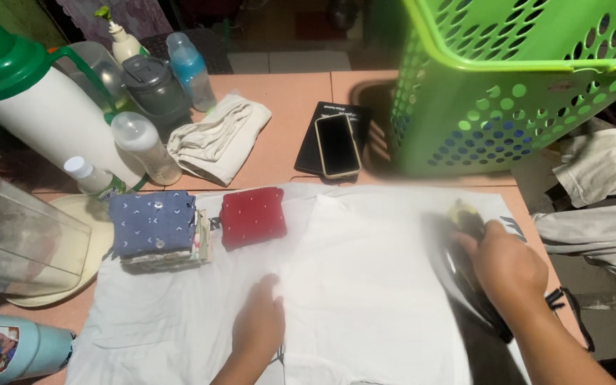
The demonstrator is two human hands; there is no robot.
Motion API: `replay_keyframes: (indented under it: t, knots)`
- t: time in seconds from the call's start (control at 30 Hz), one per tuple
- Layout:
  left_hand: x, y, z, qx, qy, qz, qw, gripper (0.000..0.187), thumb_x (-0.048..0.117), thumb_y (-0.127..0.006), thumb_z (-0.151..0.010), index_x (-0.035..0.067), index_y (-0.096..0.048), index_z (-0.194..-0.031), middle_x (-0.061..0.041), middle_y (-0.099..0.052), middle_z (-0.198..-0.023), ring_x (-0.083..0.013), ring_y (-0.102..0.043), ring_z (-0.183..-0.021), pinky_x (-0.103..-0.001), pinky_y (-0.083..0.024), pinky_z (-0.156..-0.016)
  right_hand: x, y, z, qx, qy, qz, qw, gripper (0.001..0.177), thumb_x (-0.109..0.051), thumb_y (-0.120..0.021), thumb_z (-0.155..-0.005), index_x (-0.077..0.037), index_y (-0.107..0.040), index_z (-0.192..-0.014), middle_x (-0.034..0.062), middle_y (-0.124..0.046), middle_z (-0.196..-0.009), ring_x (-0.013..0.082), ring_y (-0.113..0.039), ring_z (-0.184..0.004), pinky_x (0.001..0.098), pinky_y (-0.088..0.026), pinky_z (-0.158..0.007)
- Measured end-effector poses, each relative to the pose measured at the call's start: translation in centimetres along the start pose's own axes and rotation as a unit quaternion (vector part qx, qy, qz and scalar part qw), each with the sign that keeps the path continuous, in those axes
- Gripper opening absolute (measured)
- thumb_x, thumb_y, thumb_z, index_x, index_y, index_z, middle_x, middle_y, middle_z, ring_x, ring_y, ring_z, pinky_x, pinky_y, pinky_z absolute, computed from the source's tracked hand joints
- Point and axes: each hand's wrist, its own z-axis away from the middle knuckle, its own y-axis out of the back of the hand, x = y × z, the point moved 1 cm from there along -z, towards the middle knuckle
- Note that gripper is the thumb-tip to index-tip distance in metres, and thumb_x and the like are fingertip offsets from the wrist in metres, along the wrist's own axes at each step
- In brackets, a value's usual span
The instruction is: Ironing a white shirt and a blue hoodie, folding them, and placing them in a drawer.
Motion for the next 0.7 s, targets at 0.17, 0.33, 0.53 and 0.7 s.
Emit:
replay_keyframes:
  t: [0.17, 0.33, 0.53, 0.7]
  knots:
    - [0.1, 0.2, 0.1, -0.006, 0.002, -0.004, 1.0, 0.041, 0.018, -0.056, -0.094, 0.019, -0.051, -0.135, -0.009, -0.059, -0.134, -0.0349, -0.06, -0.118, -0.046, -0.049, -0.099, -0.4, 0.6, -3.1, 0.028, -0.027, -0.033, 0.999, 0.06, -0.062, -0.059, -0.096, -0.005, -0.067, -0.115, 0.0184, -0.078, -0.09, 0.0311, -0.079, -0.08, 0.0478, -0.058, -0.077]
    - [-0.9, -0.8, 0.1, 0.016, -0.045, -0.015, 0.999, 0.041, 0.021, -0.056, -0.094, 0.019, -0.051, -0.135, -0.011, -0.06, -0.126, -0.0361, -0.061, -0.113, -0.047, -0.05, -0.094, 1.3, -0.2, -7.2, 0.081, -0.008, -0.013, 0.997, 0.066, -0.065, -0.058, -0.099, -0.002, -0.068, -0.113, 0.0216, -0.078, -0.09, 0.0351, -0.078, -0.085, 0.0486, -0.056, -0.082]
    - [-1.1, 0.6, 2.0, 0.007, -0.216, -0.095, 0.972, 0.04, 0.014, -0.056, -0.093, 0.016, -0.062, -0.133, -0.014, -0.058, -0.123, -0.0354, -0.057, -0.114, -0.048, -0.047, -0.095, 2.7, -0.1, -9.2, 0.06, -0.002, -0.021, 0.998, 0.073, -0.07, -0.057, -0.095, -0.001, -0.067, -0.118, 0.0246, -0.077, -0.098, 0.0379, -0.077, -0.094, 0.0494, -0.058, -0.085]
    - [-3.8, 0.3, 2.6, -0.017, -0.448, -0.086, 0.89, 0.051, -0.004, -0.06, -0.077, 0.011, -0.067, -0.125, -0.018, -0.056, -0.137, -0.0362, -0.047, -0.132, -0.055, -0.035, -0.104, 3.7, -0.3, -10.3, 0.077, 0.014, -0.001, 0.997, 0.075, -0.071, -0.058, -0.094, -0.001, -0.067, -0.122, 0.0243, -0.077, -0.103, 0.0384, -0.075, -0.1, 0.0486, -0.059, -0.086]
